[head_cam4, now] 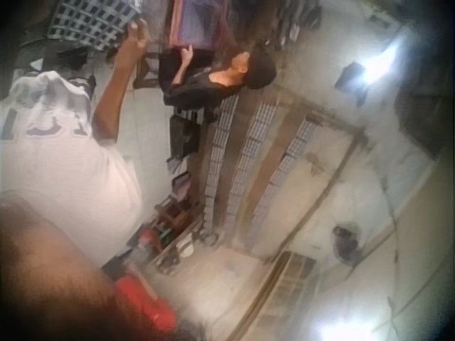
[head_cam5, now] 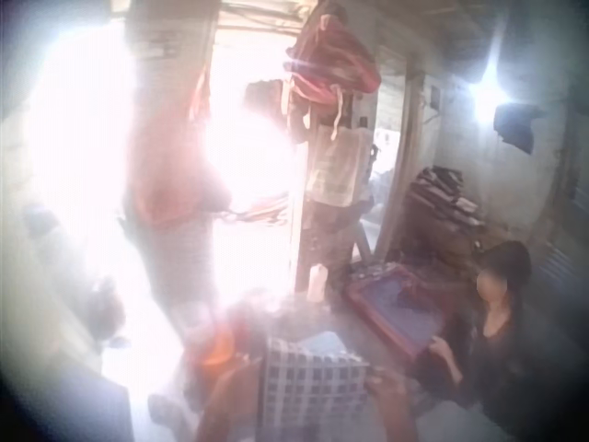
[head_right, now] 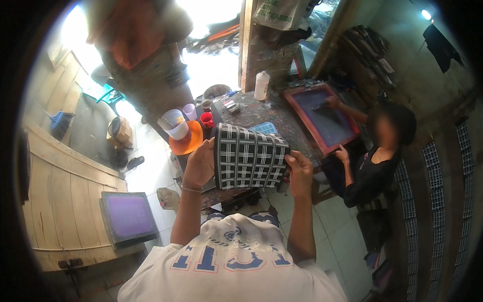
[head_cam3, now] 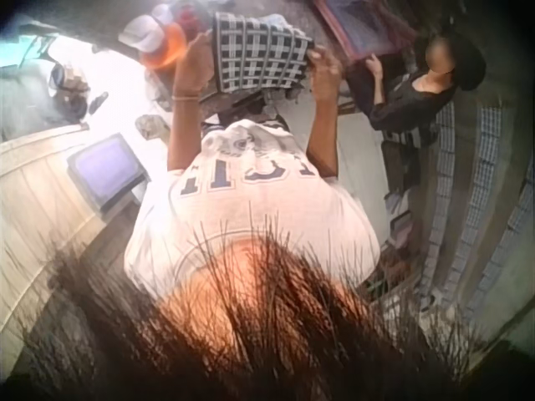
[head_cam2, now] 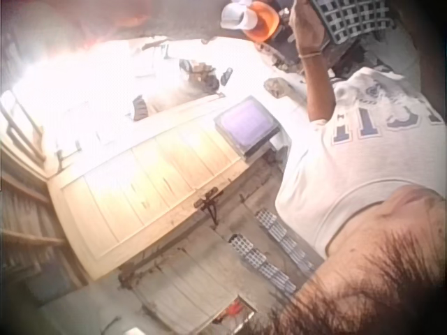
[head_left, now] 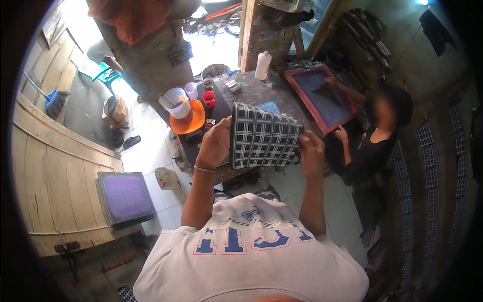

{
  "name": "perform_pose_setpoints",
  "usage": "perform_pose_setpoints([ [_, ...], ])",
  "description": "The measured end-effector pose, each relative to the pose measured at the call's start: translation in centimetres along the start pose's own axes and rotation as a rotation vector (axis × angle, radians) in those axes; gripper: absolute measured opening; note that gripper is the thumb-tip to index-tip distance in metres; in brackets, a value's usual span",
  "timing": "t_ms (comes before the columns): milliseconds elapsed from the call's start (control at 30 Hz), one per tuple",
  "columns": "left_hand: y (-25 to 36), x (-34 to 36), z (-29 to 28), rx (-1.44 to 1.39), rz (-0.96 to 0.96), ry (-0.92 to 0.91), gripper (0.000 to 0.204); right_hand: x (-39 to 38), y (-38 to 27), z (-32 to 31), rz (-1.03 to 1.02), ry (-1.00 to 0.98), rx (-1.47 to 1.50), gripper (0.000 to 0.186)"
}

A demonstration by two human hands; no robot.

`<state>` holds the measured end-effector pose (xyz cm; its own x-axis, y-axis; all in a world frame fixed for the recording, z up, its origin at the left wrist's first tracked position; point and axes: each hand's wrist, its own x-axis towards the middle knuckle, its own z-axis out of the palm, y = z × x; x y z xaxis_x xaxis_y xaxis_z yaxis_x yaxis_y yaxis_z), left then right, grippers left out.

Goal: The person picks up printed items from a table and hangs them one by one onto a wall to dry.

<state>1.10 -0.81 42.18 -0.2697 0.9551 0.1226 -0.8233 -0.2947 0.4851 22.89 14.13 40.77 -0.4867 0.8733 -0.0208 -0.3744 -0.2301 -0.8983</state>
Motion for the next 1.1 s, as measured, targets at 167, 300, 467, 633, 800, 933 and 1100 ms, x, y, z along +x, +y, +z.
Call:
perform_pose_setpoints([
  [167, 0.0, -1.1, 0.0, 0.844, 0.177, 0.141, 0.029, 0.2, 1.0, 0.1, 0.051, -0.022, 0.083, 0.013],
  [300, -1.1, -1.2, -4.4, 1.708, 0.438, 0.210, 0.029, -0.3, 1.0, 0.5, 0.063, 0.005, 0.082, 0.014],
  [467, -1.5, -0.8, -5.3, 1.092, 0.267, 0.247, 0.029, 0.0, 1.5, -0.3, 0.088, 0.001, 0.096, 0.012],
  [633, -2.1, -0.1, -3.5, 0.392, 0.110, 0.260, 0.026, 0.1, 1.5, 0.2, 0.082, 0.045, 0.135, 0.012],
  [800, -2.0, 0.0, -6.3, 0.886, 0.111, 0.104, 0.023, 0.6, 2.0, 0.2, 0.078, 0.033, 0.132, 0.014],
  [933, -2.6, 0.0, -7.5, 0.363, 0.081, 0.187, 0.023, 0.9, 2.4, -0.1, 0.058, 0.041, 0.071, 0.012],
  [1100, -1.2, 0.3, -3.5, -0.037, -0.013, 0.143, 0.024, 1.3, 2.5, 0.0, 0.031, 0.067, -0.002, 0.010],
])
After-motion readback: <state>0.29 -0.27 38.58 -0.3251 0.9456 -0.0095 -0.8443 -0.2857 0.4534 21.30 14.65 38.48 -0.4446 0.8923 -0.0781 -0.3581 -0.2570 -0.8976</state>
